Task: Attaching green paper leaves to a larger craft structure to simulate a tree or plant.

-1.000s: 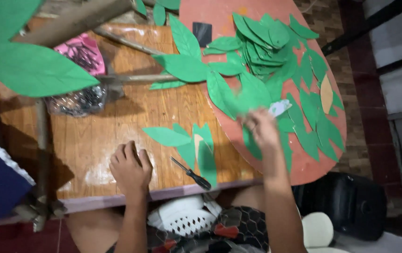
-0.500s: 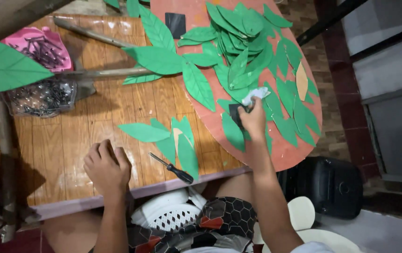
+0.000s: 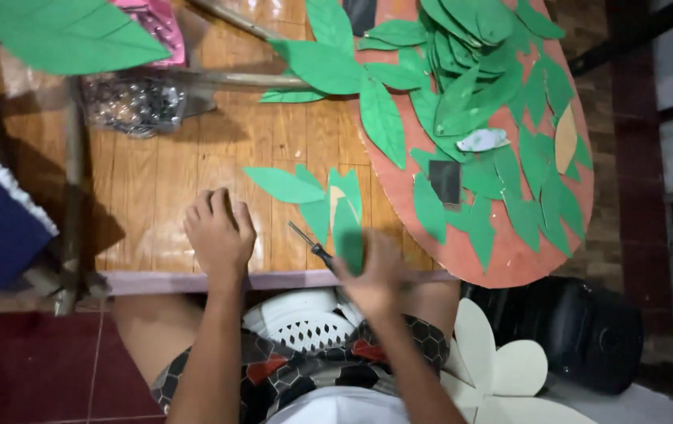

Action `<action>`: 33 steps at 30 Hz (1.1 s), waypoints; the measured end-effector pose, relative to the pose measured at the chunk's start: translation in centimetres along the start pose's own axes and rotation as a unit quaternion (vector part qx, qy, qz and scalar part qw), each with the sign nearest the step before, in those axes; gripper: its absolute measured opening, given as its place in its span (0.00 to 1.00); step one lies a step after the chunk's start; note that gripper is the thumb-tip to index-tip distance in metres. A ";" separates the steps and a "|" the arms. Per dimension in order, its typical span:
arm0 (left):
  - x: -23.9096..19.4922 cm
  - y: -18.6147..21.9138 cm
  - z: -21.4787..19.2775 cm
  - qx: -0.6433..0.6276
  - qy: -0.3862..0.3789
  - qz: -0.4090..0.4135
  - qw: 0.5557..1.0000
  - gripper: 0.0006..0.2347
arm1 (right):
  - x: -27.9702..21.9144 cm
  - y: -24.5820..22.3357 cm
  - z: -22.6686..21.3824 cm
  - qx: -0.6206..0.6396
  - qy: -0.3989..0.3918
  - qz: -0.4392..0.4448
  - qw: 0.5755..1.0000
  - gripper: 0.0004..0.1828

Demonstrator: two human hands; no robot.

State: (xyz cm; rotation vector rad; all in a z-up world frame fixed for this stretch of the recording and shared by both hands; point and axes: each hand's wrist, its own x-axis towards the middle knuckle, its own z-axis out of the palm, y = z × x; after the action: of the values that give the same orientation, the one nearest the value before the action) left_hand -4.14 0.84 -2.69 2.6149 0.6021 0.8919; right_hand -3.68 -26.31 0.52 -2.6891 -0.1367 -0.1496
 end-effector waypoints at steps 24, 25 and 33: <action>-10.0 9.1 -0.9 -0.038 -0.082 0.047 0.995 0.27 | 13.7 12.6 1.9 -0.064 0.182 0.173 0.966 0.41; -10.0 9.7 -0.2 -0.012 -0.085 0.006 0.996 0.24 | 14.5 13.9 2.0 -0.085 0.171 0.153 0.970 0.37; -8.3 9.3 -0.5 -0.107 -0.355 -0.249 0.895 0.10 | 17.6 18.6 1.4 -0.020 0.115 0.159 0.980 0.42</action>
State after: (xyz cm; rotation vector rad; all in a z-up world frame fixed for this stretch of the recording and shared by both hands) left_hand -7.77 -11.14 -2.61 2.1833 0.8317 -0.1575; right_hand 16.09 -41.10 -6.33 -2.6660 0.3687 -0.3645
